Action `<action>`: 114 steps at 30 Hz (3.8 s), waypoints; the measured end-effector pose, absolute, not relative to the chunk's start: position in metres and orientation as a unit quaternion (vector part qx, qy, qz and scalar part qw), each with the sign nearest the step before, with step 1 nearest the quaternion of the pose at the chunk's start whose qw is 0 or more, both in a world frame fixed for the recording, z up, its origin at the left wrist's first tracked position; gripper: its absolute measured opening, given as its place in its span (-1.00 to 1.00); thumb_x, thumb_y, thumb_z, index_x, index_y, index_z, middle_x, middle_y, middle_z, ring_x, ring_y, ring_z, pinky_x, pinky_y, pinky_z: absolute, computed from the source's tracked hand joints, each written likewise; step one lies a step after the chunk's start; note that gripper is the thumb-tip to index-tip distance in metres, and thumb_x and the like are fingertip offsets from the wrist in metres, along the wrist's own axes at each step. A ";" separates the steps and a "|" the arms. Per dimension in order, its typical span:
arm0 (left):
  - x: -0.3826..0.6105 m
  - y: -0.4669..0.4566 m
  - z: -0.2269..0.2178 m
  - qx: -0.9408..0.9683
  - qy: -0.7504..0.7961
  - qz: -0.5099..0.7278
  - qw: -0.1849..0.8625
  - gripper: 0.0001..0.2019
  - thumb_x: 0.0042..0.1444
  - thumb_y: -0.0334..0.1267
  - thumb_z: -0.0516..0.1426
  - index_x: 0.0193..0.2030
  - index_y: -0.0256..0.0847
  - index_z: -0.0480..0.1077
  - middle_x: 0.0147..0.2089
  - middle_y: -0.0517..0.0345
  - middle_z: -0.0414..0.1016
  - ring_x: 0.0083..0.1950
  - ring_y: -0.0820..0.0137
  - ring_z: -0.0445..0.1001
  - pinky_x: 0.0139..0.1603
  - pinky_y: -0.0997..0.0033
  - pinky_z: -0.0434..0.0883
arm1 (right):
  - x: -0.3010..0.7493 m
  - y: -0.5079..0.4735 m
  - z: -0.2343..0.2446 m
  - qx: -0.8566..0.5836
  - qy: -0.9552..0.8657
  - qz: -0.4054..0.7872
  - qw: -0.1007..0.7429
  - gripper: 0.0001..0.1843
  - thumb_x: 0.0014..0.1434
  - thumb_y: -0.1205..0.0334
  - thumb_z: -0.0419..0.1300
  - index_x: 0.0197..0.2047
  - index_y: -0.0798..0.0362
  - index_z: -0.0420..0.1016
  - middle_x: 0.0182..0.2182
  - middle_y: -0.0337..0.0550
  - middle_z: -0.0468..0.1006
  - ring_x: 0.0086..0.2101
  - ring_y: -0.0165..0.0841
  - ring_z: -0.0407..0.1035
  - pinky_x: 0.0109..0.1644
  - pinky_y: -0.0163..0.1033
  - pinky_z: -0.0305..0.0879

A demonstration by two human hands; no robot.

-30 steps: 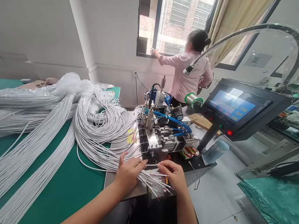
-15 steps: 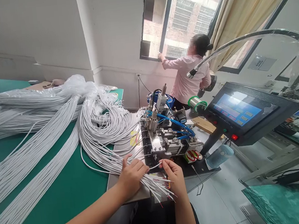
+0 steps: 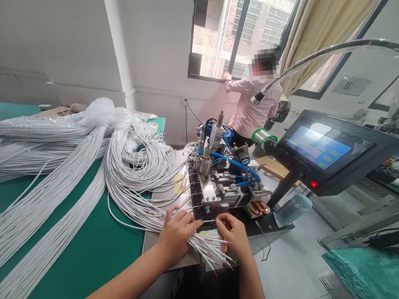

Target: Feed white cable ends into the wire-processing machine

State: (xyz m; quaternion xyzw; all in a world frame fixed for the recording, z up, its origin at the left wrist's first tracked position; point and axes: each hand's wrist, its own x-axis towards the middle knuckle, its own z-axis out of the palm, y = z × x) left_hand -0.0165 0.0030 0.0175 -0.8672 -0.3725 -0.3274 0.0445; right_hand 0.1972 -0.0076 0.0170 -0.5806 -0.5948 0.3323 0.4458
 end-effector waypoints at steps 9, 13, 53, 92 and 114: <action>-0.015 0.006 0.010 -0.864 -0.381 -0.326 0.032 -0.63 -0.07 -0.39 0.14 -0.06 -0.08 0.42 -0.27 0.13 0.43 -0.14 0.26 0.33 0.14 0.04 0.00 | 0.198 0.007 0.001 -0.544 -0.589 0.388 0.454 -0.59 0.09 -0.10 0.20 -0.51 0.08 0.31 -0.58 -0.29 0.21 -0.52 -0.40 0.08 -0.47 -0.34 0.03; -0.015 0.007 0.008 -0.863 -0.383 -0.329 0.029 -0.67 -0.04 -0.37 0.14 -0.08 -0.07 0.43 -0.29 0.14 0.43 -0.15 0.27 0.33 0.13 0.04 0.01 | 0.194 0.012 -0.009 -0.524 -0.494 0.492 0.490 -0.61 -0.03 -0.04 0.27 -0.55 0.06 0.23 -0.62 -0.35 0.11 -0.56 -0.45 -0.01 -0.50 -0.37 -0.04; -0.011 0.007 0.000 -0.840 -0.315 -0.434 0.088 -0.54 -0.05 -0.50 -0.01 0.01 -0.15 0.36 -0.21 0.16 0.49 -0.28 0.41 0.43 0.13 0.09 -0.01 | 0.212 -0.015 0.050 -0.536 -0.712 0.278 0.359 -0.64 0.25 -0.05 0.10 -0.35 0.07 0.48 -0.42 -0.16 0.42 -0.40 -0.30 0.28 -0.32 -0.27 0.16; -0.009 0.013 -0.006 -0.859 -0.354 -0.367 0.053 -0.62 -0.12 -0.37 0.13 -0.09 0.01 0.36 -0.37 0.24 0.41 -0.32 0.36 0.35 0.08 0.10 -0.01 | 0.207 0.005 -0.009 -0.552 -0.661 0.277 0.427 -0.52 0.22 -0.19 0.04 -0.42 0.08 0.34 -0.49 -0.20 0.33 -0.43 -0.30 0.21 -0.34 -0.28 0.15; -0.013 0.002 0.020 -0.889 -0.404 -0.212 -0.021 -0.46 -0.08 -0.42 0.15 0.10 -0.02 0.30 -0.21 0.13 0.47 -0.13 0.26 0.39 0.15 0.06 0.01 | 0.198 0.015 -0.010 -0.508 -0.511 0.521 0.457 -0.51 -0.01 -0.20 0.21 -0.55 0.05 0.19 -0.64 -0.36 0.14 -0.59 -0.46 0.00 -0.50 -0.34 -0.01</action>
